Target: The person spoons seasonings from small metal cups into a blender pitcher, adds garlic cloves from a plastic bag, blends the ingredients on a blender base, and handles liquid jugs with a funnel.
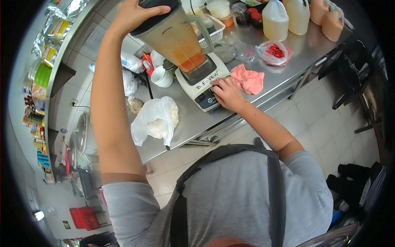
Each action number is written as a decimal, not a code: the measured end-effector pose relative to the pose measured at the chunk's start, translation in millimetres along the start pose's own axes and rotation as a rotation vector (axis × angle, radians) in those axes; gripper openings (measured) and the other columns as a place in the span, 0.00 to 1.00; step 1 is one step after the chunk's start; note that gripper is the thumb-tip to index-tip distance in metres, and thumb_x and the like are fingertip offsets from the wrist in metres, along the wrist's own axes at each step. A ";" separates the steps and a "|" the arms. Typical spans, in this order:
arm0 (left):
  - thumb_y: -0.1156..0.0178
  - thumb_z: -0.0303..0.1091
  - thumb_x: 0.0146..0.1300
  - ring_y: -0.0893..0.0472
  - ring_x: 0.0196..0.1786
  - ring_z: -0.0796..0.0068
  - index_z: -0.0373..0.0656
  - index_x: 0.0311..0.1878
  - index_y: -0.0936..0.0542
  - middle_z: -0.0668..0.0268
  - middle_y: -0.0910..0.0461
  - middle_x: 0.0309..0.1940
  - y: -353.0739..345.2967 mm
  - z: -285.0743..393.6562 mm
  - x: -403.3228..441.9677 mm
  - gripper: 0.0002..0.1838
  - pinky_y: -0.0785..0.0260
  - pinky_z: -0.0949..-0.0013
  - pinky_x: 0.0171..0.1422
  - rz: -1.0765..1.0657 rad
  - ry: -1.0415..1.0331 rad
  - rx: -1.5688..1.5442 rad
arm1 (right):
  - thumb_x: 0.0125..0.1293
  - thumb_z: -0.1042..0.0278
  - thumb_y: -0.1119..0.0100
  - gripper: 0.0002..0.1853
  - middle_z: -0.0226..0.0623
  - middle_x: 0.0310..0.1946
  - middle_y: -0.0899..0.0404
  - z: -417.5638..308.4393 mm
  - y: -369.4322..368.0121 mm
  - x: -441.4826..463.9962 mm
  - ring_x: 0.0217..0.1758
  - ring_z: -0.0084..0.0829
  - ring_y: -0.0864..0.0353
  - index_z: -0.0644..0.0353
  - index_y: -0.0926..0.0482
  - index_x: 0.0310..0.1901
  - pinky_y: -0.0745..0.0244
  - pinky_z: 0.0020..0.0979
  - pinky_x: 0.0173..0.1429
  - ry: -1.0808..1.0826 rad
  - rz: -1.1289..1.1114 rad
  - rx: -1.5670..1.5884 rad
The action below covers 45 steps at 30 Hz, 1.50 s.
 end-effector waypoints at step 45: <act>0.28 0.44 0.43 0.24 0.53 0.67 0.46 0.56 0.26 0.59 0.22 0.50 -6.5 -1.3 -8.6 0.35 0.33 0.66 0.58 0.069 0.106 -0.169 | 0.45 0.73 0.37 0.16 0.27 0.48 0.26 -0.1 3.5 1.4 0.50 0.35 0.31 0.53 0.25 0.39 0.35 0.39 0.53 0.035 -0.046 -0.004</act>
Point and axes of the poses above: each hand's wrist, its own x-axis towards the middle knuckle, its own y-axis out of the back of the hand, z = x × y, the point moved 6 cm from there along x, towards the middle knuckle
